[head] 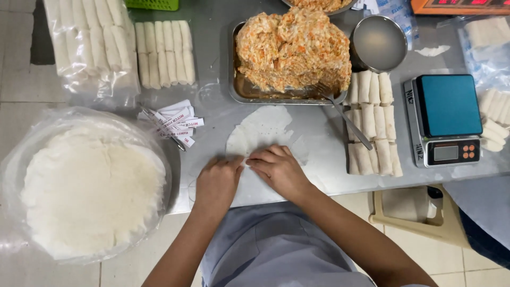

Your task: A person is seen wrapping lumpia by placing a spoonful of filling onto a thin wrapper and rolling it tightly into a cylindrical shape on a metal work surface.

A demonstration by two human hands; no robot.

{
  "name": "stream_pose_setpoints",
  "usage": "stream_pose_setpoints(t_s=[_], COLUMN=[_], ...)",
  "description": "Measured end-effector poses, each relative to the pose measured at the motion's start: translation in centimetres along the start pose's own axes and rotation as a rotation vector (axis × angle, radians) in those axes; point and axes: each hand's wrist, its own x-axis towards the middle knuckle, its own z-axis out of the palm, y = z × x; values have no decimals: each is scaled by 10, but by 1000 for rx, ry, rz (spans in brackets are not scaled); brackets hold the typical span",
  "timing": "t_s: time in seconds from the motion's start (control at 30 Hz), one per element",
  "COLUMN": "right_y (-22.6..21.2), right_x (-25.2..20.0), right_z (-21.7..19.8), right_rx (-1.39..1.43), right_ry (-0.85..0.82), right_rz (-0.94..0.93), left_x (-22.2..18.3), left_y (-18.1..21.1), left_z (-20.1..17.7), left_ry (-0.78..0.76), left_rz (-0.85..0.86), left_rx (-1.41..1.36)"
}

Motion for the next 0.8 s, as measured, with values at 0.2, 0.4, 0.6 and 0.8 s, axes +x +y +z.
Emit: stream_pose_setpoints(t_s=[0.2, 0.4, 0.6, 0.8], right_y=[13, 15, 29, 14], right_x=[0, -33, -60, -44], right_z=[7, -21, -28, -5], right_rx=[35, -86, -257, -41], right_ry=[-6, 49, -172, 191], right_rz=[116, 167, 579, 351], left_x=[7, 22, 31, 23], left_y=[-2, 20, 29, 32], left_z=[15, 18, 27, 31], left_ry=[128, 88, -46, -201], left_rz=[155, 386, 414, 116], left_rx=[-47, -170, -95, -218])
